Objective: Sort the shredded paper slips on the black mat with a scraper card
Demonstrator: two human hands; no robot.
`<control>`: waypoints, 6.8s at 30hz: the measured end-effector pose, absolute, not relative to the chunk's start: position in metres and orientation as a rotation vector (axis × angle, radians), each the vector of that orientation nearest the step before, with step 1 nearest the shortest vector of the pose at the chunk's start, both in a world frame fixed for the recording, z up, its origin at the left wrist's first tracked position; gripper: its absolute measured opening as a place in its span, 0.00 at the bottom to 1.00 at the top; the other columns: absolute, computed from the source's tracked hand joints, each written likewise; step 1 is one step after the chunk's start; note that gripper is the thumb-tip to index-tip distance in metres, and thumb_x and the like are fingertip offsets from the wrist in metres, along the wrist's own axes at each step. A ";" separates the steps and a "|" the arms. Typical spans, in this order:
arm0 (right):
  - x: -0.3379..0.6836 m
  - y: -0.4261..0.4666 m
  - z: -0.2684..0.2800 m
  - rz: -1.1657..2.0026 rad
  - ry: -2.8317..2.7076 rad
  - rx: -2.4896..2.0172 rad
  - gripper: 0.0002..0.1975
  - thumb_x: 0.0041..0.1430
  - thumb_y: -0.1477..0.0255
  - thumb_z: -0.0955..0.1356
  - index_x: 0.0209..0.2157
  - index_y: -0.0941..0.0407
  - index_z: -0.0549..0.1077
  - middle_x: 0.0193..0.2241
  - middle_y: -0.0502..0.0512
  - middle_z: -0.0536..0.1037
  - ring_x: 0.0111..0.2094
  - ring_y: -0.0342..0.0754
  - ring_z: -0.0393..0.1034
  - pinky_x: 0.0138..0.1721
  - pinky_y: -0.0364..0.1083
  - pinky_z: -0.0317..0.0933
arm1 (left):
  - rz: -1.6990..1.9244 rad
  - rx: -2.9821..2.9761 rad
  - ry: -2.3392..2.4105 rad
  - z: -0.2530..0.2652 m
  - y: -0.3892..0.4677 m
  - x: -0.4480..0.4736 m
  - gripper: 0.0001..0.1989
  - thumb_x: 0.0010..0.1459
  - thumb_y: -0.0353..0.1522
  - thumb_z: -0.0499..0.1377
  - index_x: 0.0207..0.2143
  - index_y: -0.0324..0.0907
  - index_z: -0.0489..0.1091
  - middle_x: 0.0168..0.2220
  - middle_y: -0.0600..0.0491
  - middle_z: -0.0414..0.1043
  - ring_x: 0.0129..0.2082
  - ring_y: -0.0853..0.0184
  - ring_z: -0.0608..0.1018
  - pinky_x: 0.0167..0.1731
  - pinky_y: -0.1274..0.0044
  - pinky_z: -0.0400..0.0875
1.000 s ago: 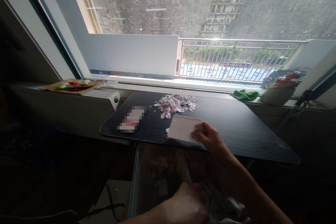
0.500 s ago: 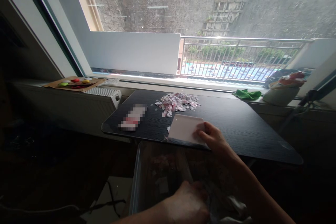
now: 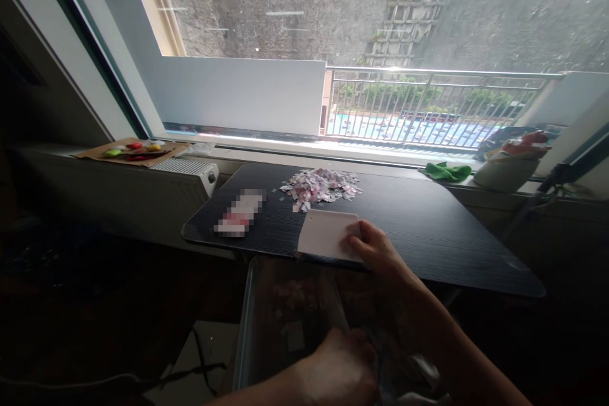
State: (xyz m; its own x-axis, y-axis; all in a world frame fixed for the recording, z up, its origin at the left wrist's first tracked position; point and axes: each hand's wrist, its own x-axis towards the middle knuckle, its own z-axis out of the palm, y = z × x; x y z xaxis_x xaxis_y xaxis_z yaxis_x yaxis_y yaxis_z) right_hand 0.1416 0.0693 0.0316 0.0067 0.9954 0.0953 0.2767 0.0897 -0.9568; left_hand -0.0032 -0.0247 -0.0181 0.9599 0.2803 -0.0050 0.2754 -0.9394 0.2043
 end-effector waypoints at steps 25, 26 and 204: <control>0.151 0.047 0.048 0.878 -1.311 -1.351 0.10 0.47 0.67 0.67 0.33 0.56 0.69 0.28 0.51 0.77 0.30 0.47 0.73 0.33 0.46 0.66 | 0.012 2.929 0.463 -0.024 -0.028 -0.001 0.09 0.53 0.34 0.61 0.22 0.39 0.73 0.26 0.49 0.68 0.32 0.63 0.70 0.21 0.79 0.52; 0.153 0.048 0.049 0.851 -1.290 -1.357 0.11 0.47 0.67 0.68 0.33 0.56 0.69 0.28 0.52 0.77 0.30 0.47 0.73 0.33 0.46 0.66 | 0.006 2.921 0.465 -0.023 -0.028 -0.001 0.09 0.53 0.34 0.62 0.23 0.39 0.73 0.26 0.49 0.68 0.32 0.63 0.71 0.21 0.79 0.52; 0.173 0.042 0.023 0.982 -1.455 -1.438 0.11 0.48 0.65 0.66 0.32 0.56 0.71 0.27 0.51 0.75 0.28 0.47 0.69 0.28 0.44 0.62 | 0.048 2.899 0.460 0.000 -0.026 -0.009 0.07 0.55 0.31 0.58 0.27 0.39 0.73 0.30 0.49 0.72 0.32 0.63 0.72 0.20 0.76 0.57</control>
State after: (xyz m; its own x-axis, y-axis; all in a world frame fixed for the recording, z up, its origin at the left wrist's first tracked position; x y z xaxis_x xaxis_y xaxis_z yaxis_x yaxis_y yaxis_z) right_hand 0.1731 0.0415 0.0230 0.0167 0.9991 0.0401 0.3362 0.0322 -0.9412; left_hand -0.0095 -0.0260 0.0002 0.9509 0.3095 0.0001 0.3028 -0.9302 0.2074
